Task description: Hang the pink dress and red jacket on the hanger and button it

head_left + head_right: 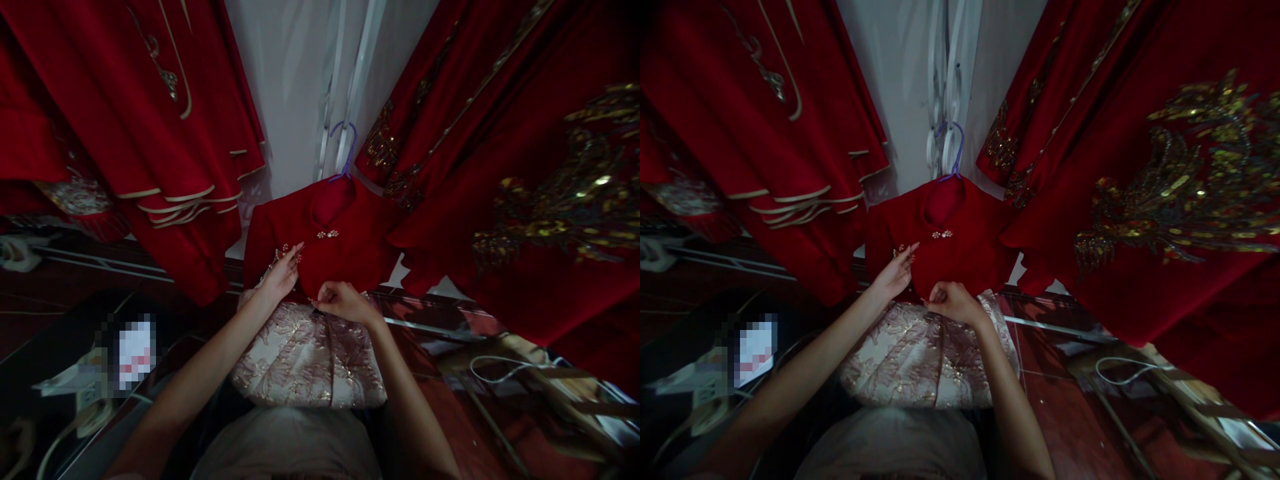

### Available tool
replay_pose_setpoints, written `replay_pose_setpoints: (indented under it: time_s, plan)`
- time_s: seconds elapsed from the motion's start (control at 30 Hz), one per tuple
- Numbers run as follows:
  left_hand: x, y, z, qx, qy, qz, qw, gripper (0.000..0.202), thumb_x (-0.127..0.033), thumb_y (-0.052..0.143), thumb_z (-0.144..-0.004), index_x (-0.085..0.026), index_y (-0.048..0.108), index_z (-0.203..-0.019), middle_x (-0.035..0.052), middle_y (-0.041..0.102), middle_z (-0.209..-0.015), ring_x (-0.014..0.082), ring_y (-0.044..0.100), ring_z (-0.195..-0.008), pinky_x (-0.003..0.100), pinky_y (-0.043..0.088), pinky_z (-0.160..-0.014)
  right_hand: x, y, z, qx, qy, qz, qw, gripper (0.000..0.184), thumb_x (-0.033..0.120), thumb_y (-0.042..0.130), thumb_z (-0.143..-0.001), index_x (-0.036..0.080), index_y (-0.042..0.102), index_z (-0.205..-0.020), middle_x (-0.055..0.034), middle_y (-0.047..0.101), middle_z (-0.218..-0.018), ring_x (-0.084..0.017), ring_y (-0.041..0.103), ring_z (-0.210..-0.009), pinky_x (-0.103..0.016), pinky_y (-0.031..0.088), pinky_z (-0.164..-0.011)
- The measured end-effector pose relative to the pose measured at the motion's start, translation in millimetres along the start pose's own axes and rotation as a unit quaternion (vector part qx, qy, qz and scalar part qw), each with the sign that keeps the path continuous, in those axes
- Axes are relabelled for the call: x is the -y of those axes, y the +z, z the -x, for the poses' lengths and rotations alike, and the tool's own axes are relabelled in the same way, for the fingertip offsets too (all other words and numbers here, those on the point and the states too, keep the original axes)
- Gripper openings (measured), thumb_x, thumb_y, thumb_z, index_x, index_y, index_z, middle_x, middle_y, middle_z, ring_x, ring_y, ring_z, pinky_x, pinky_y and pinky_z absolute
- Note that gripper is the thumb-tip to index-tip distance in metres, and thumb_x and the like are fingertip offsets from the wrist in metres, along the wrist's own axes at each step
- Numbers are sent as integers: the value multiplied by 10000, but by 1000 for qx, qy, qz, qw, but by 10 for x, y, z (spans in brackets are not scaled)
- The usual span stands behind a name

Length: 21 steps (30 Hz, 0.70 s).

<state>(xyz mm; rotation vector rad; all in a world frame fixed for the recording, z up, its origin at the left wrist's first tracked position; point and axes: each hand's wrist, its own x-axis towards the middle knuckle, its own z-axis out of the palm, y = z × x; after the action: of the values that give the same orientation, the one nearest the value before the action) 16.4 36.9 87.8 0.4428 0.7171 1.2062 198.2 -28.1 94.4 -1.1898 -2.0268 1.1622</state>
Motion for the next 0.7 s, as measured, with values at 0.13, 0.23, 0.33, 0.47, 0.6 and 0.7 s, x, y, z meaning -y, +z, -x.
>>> replay_pose_setpoints:
  time_s: [0.13,0.23,0.33,0.47,0.6,0.7]
  plan:
    - [-29,20,6,-47,47,7,998,156,-232,644,-821,-209,694,-967,21,698,-1081,92,649,-868,181,510,-793,-24,23,-11,1,7,17,1000,110,264,641,-747,165,604,-778,-20,665,-730,-122,611,-677,-222,468,-628]
    - [-77,27,25,-53,44,45,997,109,-202,639,-824,-168,681,-918,30,715,-984,78,656,-781,163,516,-712,-51,67,-33,0,7,26,1000,87,234,640,-734,165,605,-774,-11,658,-711,-118,607,-662,-214,459,-613]
    - [-133,10,20,-58,41,96,993,78,-212,626,-845,-139,653,-852,8,701,-793,42,619,-597,130,499,-572,-72,125,-57,2,-1,27,1000,75,206,636,-722,166,603,-776,-3,646,-705,-112,601,-657,-207,451,-610]
    - [-176,-34,-24,-94,12,129,987,140,-240,578,-883,-138,615,-794,-34,616,-602,6,508,-429,95,418,-429,-87,174,-69,3,-1,21,1000,89,189,646,-703,167,598,-775,7,632,-694,-108,591,-655,-200,441,-605]
    - [-172,-73,-38,-128,0,131,983,197,-156,539,-855,-159,527,-659,-57,511,-500,15,491,-429,98,417,-447,-62,138,-45,23,8,20,999,85,183,644,-695,168,594,-761,17,623,-687,-102,572,-636,-196,419,-584]
    - [-165,-104,-13,-101,-6,114,988,278,-151,538,-803,-181,405,-561,-68,429,-453,33,477,-430,123,420,-465,-9,85,-18,38,0,12,999,64,183,634,-706,170,580,-738,24,608,-682,-94,554,-618,-196,411,-574]
